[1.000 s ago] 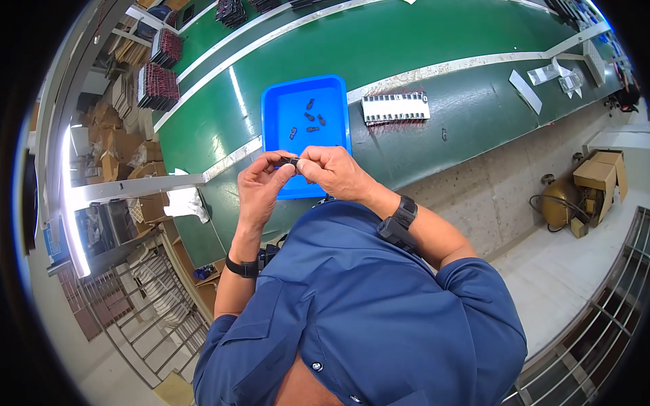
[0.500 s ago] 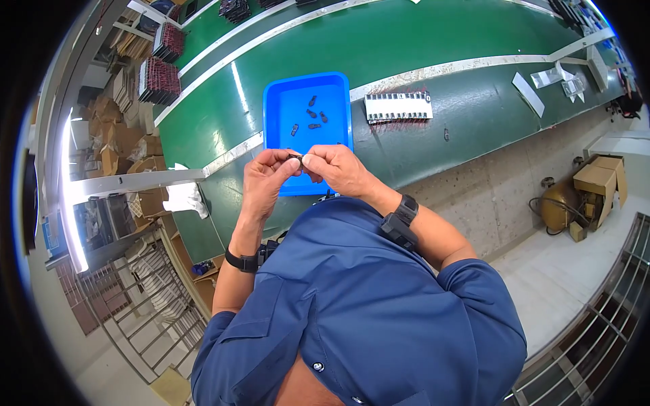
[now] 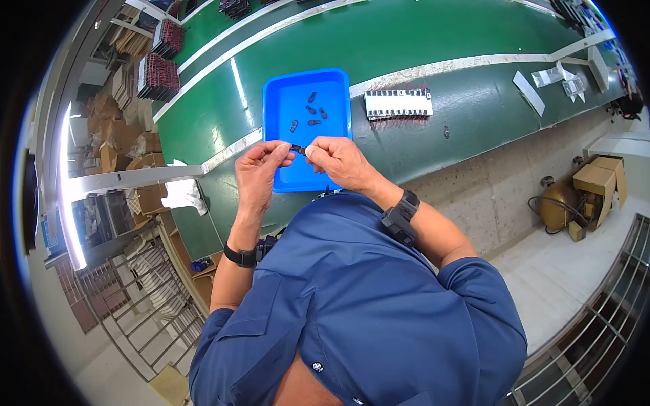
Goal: The person picks up a small black component from a blue tray and joins it with another piece by hand. They then place the assembled unit onto a white strip on the workbench and repeat the process.
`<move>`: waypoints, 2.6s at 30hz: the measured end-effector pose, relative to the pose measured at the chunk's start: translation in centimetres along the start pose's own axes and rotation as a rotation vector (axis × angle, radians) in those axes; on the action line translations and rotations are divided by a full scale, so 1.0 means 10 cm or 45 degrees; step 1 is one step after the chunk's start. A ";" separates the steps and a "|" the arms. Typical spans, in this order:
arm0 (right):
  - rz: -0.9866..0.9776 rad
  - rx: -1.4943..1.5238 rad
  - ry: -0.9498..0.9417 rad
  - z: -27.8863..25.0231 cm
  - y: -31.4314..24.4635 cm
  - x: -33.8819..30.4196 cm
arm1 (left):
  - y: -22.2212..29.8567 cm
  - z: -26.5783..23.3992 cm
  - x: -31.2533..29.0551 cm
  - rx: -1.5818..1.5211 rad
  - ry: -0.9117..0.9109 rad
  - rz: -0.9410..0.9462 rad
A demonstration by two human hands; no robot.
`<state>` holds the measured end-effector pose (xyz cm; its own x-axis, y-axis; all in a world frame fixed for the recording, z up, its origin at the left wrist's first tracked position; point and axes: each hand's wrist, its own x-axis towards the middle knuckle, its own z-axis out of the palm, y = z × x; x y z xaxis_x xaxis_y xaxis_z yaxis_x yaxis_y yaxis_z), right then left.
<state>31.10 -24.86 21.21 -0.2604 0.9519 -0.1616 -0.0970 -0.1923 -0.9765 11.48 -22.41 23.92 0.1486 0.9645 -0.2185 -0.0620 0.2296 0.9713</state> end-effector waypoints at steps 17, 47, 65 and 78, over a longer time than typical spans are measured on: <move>-0.039 -0.192 0.031 -0.12 0.07 -0.05 | -0.03 0.11 0.10 -0.199 -0.192 -0.198; -0.208 -0.566 -0.011 -0.12 -0.09 -0.09 | 0.00 0.14 0.04 0.004 -0.048 -0.181; 0.152 -0.147 -0.183 -0.08 0.06 -0.08 | -0.07 -0.12 -0.08 0.030 -0.176 -0.247; 0.198 -0.062 -0.275 -0.02 -0.02 -0.15 | 0.08 -0.25 -0.19 -0.024 -0.287 -0.396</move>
<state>31.66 -26.19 21.62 -0.4681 0.8378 -0.2812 0.0052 -0.3156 -0.9489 8.70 -23.78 24.86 0.3760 0.7961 -0.4741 0.0021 0.5109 0.8596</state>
